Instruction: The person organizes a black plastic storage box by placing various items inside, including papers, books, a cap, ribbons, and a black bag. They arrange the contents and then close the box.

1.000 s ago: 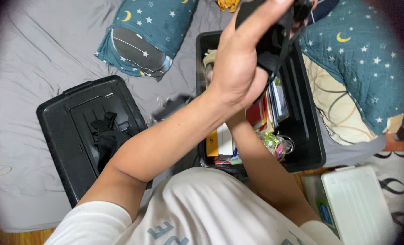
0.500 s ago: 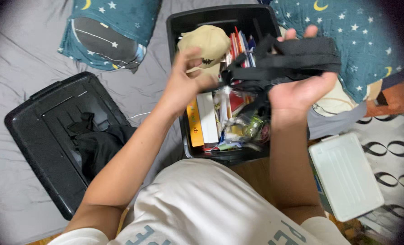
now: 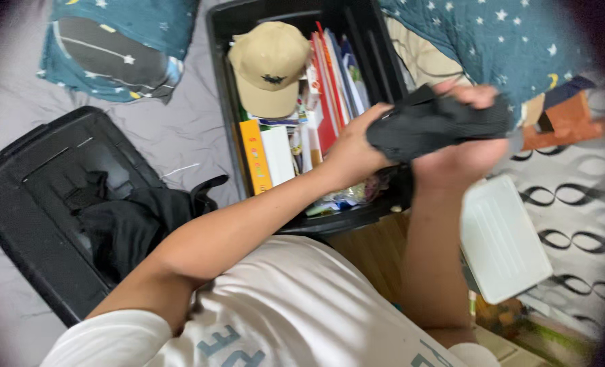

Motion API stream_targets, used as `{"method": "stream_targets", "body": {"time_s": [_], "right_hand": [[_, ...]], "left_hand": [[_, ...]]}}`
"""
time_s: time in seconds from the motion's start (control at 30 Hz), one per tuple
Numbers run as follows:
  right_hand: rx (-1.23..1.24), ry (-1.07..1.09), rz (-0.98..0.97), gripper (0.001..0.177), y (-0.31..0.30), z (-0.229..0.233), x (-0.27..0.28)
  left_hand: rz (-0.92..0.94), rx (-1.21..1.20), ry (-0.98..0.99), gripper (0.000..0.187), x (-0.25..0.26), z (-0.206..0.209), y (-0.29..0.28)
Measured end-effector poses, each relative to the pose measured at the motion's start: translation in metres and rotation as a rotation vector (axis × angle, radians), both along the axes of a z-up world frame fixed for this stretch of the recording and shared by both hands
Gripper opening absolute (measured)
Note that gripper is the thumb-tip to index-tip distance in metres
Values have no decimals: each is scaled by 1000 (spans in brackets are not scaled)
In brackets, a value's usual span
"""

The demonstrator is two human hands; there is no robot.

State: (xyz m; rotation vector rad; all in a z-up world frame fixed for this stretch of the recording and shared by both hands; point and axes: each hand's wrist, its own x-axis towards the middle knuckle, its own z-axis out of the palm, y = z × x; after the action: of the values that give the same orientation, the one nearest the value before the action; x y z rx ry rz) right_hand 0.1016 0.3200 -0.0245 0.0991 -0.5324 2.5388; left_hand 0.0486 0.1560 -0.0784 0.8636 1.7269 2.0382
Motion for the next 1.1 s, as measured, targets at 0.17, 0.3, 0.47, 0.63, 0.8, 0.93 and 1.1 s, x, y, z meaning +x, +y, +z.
{"method": "stream_targets", "body": {"time_s": [0.17,0.3,0.47,0.63,0.8,0.93,1.1], "right_hand": [[309,-661,-15,40,5,-76,28],[1732,-1001,84,85,21,-68,61],[2146,-992,317,80,13,-36,65],[2176,-1071,973,57,-8,-60,48],[1993,-843,1010,31,26,-93,18],[2313,-882,453,20,27,-114,2],[2358,-558,715,69,-7,-145,9]], "left_hand": [[15,-502,-69,63,5,-40,-32],[-294,-1081,67,99,6,-50,-47],[-313,-1124,479,76,6,-39,-37],[-459,-1024,672,61,7,-48,-34],[-438,-1128,630,50,21,-99,-36],[-387,-1122,656,25,30,-149,-29],[-592,-1163,742,24,38,-175,-12]]}}
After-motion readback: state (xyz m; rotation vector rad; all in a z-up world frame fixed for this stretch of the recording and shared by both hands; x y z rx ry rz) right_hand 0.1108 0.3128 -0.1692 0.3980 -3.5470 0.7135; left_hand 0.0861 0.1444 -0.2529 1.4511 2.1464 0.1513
